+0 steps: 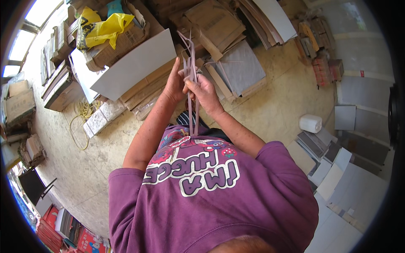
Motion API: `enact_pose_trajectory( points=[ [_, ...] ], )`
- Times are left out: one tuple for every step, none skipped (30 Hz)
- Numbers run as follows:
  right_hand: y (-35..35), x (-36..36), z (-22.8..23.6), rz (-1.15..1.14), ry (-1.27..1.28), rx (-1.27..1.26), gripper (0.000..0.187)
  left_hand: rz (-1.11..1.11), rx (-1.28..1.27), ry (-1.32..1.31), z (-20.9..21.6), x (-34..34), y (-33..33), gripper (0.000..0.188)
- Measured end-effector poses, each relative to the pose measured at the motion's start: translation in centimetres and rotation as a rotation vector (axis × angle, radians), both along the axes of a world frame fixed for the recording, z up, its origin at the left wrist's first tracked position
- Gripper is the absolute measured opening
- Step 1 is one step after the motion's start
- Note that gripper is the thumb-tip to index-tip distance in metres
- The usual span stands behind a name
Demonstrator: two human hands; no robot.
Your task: The person gathers several flexible strips by hand and loops them together to form a circular bundle.
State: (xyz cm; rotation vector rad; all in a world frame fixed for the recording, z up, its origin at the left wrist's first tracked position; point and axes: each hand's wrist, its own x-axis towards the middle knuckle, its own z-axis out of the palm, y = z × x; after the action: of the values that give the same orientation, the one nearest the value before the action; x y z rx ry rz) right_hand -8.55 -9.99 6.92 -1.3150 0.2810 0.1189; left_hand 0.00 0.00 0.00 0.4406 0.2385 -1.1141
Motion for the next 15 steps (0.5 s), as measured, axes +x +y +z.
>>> enact_pose_trajectory(
  points=[
    [0.3, 0.0, 0.0, 0.023, -0.007, -0.018, 0.02, 0.048, 0.121, -0.01, 1.0, 0.1, 0.0, 0.069],
    [0.7, -0.1, 0.0, 0.045, -0.013, -0.037, 0.019, 0.054, 0.154, -0.029, 0.5, 0.9, 0.2, 0.065],
    [1.3, -0.4, -0.2, 0.06, -0.006, -0.041, 0.019, 0.057, 0.117, -0.036, 0.5, 1.4, 0.5, 0.059],
    [1.7, -0.6, -0.3, 0.095, -0.01, -0.087, 0.019, 0.072, 0.163, -0.05, 0.4, 1.7, 0.7, 0.056],
    [2.0, -0.9, -0.4, 0.129, -0.014, -0.133, 0.019, 0.087, 0.209, -0.064, 0.4, 1.9, 1.0, 0.052],
    [2.3, -0.9, -1.0, 0.175, -0.026, -0.179, 0.022, 0.017, 0.13, -0.142, 0.7, 2.6, 1.6, 0.04],
    [2.6, -0.9, -1.4, 0.163, -0.043, -0.211, 0.022, 0.091, 0.277, -0.218, 0.9, 2.9, 1.6, 0.028],
    [3.0, -1.0, -1.7, 0.152, -0.06, -0.243, 0.022, 0.093, 0.332, -0.272, 1.1, 3.3, 1.9, 0.026],
    [3.1, -1.1, -1.8, 0.14, -0.075, -0.281, 0.023, 0.095, 0.38, -0.324, 1.5, 3.5, 2.2, 0.023],
    [2.7, -1.1, -2.3, 0.195, -0.062, -0.347, 0.025, 0.091, 0.386, -0.376, 1.2, 4.0, 2.4, 0.024],
    [2.8, -1.2, -2.4, 0.156, -0.097, -0.307, 0.026, 0.096, 0.391, -0.401, 1.1, 4.6, 2.6, 0.024],
    [3.0, -1.0, -2.5, 0.117, -0.134, -0.268, 0.027, 0.096, 0.41, -0.436, 1.2, 5.3, 2.9, 0.025],
    [3.1, -1.0, -2.6, 0.08, -0.171, -0.227, 0.028, 0.097, 0.43, -0.471, 1.8, 6.0, 3.2, 0.025],
    [2.9, -0.8, -2.5, 0.074, -0.172, -0.202, 0.029, 0.071, 0.447, -0.486, 2.5, 6.7, 3.5, 0.024],
    [2.6, -0.6, -2.3, 0.064, -0.172, -0.178, 0.03, 0.048, 0.551, -0.533, 3.7, 7.0, 3.7, 0.025]
  ],
)
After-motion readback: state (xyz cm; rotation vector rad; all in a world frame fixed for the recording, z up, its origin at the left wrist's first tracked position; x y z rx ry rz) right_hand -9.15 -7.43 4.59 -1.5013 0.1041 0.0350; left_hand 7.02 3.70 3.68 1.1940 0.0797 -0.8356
